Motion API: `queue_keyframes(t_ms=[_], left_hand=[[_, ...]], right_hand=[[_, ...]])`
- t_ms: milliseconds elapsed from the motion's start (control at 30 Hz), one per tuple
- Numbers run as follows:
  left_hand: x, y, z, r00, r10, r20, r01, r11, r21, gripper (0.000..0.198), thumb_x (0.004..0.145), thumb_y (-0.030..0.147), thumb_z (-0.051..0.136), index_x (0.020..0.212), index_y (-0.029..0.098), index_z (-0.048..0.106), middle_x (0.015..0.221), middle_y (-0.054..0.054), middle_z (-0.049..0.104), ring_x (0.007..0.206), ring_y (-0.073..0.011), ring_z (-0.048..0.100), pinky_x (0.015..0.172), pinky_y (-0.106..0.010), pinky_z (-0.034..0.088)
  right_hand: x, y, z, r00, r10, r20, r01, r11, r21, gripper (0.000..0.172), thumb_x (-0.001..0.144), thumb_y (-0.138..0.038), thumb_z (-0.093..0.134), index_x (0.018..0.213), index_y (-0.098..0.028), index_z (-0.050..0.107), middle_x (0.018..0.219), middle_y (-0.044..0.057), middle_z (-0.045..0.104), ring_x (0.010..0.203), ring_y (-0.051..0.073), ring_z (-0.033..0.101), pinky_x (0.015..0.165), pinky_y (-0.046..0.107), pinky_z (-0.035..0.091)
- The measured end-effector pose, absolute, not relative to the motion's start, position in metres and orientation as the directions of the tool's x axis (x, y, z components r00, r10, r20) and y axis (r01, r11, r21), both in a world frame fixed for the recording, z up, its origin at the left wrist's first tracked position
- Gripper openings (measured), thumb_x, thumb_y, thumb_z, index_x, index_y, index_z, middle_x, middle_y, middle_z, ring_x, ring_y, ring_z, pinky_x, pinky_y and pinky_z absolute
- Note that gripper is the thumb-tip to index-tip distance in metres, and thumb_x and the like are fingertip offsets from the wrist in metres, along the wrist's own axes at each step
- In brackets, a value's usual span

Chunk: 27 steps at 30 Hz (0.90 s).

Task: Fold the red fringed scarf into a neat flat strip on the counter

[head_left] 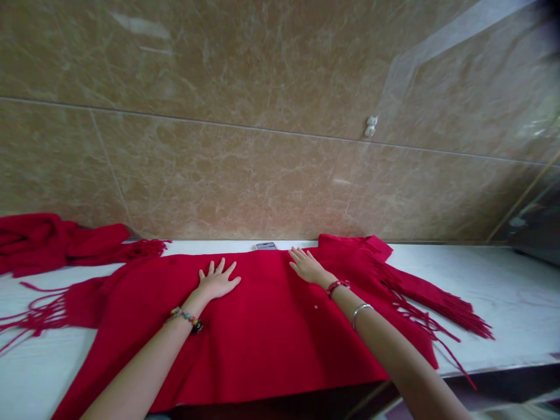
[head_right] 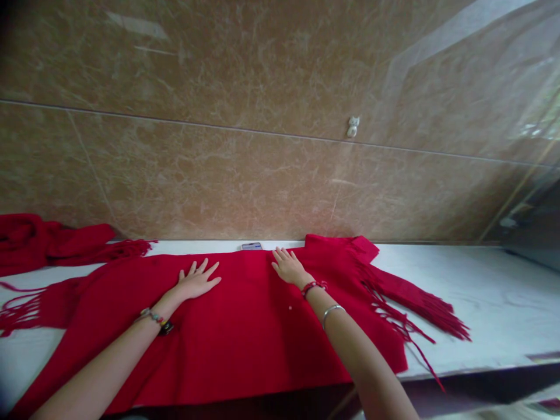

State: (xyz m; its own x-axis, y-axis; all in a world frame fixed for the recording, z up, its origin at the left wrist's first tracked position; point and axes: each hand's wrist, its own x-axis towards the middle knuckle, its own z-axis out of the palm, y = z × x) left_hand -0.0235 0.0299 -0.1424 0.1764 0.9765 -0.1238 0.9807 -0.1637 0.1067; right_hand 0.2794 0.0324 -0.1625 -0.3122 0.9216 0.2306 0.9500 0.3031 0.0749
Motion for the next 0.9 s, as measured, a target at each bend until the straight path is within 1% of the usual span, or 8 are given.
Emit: queue_keyframes(t_ms=[167,333,500,567,633,700,800,900], left_hand=[[-0.025,0.032,-0.142,0.162,0.974,-0.158,0.983,-0.146,0.109,0.067,0.079,0.063,0.029,0.138,0.033,0.02,0.146,-0.005,0.005,0.13,-0.0384,0.001,0.096,-0.064,0.008],[-0.026,0.038,-0.147,0.161,0.973,-0.163,0.983,-0.143,0.119,0.067,0.078,0.065,0.028,0.137,0.035,0.019,0.146,-0.005,0.004,0.13,-0.0392,-0.001,0.093,-0.068,0.008],[-0.025,0.039,-0.146,0.154,0.972,-0.175,0.985,-0.137,0.105,0.067,0.078,0.065,0.028,0.137,0.036,0.018,0.146,-0.004,0.004,0.13,-0.0393,-0.001,0.092,-0.069,0.008],[-0.025,0.038,-0.145,0.157,0.97,-0.184,0.984,-0.139,0.107,0.067,0.079,0.064,0.027,0.138,0.035,0.017,0.146,-0.004,0.003,0.13,-0.0392,-0.001,0.093,-0.069,0.008],[-0.025,0.039,-0.145,0.168,0.97,-0.174,0.983,-0.151,0.108,0.066,0.079,0.064,0.027,0.138,0.034,0.018,0.146,-0.006,0.003,0.13,-0.04,0.0,0.092,-0.069,0.009],[-0.025,0.039,-0.146,0.176,0.972,-0.158,0.981,-0.16,0.106,0.066,0.08,0.064,0.027,0.138,0.033,0.018,0.146,-0.007,0.003,0.13,-0.0408,0.001,0.091,-0.069,0.009],[-0.025,0.039,-0.146,0.174,0.972,-0.159,0.982,-0.159,0.103,0.066,0.08,0.064,0.025,0.138,0.034,0.017,0.146,-0.007,0.002,0.13,-0.0404,0.001,0.092,-0.069,0.009],[-0.025,0.038,-0.145,0.173,0.971,-0.168,0.982,-0.157,0.103,0.067,0.079,0.065,0.025,0.138,0.034,0.015,0.147,-0.005,0.001,0.13,-0.0396,0.0,0.093,-0.068,0.008]], right_hand=[[0.334,0.036,-0.168,-0.197,0.957,0.211,0.977,0.174,0.123,0.047,0.09,-0.032,0.028,0.133,-0.015,0.035,0.138,0.014,0.034,0.128,0.028,0.027,0.101,0.055,0.018],[0.411,0.028,-0.159,-0.09,0.965,0.247,0.981,0.044,0.189,0.047,0.091,-0.034,0.026,0.137,-0.025,0.025,0.145,0.005,0.02,0.132,0.027,0.015,0.101,0.057,0.015],[0.46,0.029,-0.142,0.151,0.971,0.183,0.978,-0.174,0.115,0.048,0.092,-0.036,0.023,0.137,-0.021,0.026,0.143,0.01,0.026,0.131,0.027,0.019,0.101,0.056,0.018],[0.462,0.026,-0.136,0.18,0.958,0.222,0.973,-0.207,0.103,0.05,0.091,-0.036,0.024,0.137,-0.016,0.027,0.143,0.013,0.025,0.131,0.028,0.017,0.102,0.054,0.018],[0.448,0.015,-0.133,0.122,0.944,0.307,0.985,-0.153,0.078,0.052,0.091,-0.037,0.024,0.137,-0.012,0.025,0.144,0.014,0.02,0.132,0.029,0.013,0.103,0.052,0.018],[0.416,-0.004,-0.136,-0.051,0.928,0.368,0.998,0.033,0.054,0.054,0.091,-0.039,0.023,0.138,-0.013,0.023,0.145,0.014,0.017,0.133,0.028,0.01,0.104,0.05,0.018],[0.354,-0.043,-0.148,-0.372,0.894,0.25,0.922,0.388,-0.014,0.055,0.091,-0.045,0.023,0.14,-0.021,0.019,0.146,0.008,0.017,0.133,0.024,0.008,0.105,0.048,0.017],[0.312,-0.073,-0.158,-0.503,0.858,0.101,0.853,0.512,-0.103,0.054,0.091,-0.047,0.019,0.14,-0.026,0.014,0.146,0.004,0.017,0.133,0.021,0.012,0.106,0.046,0.015]])
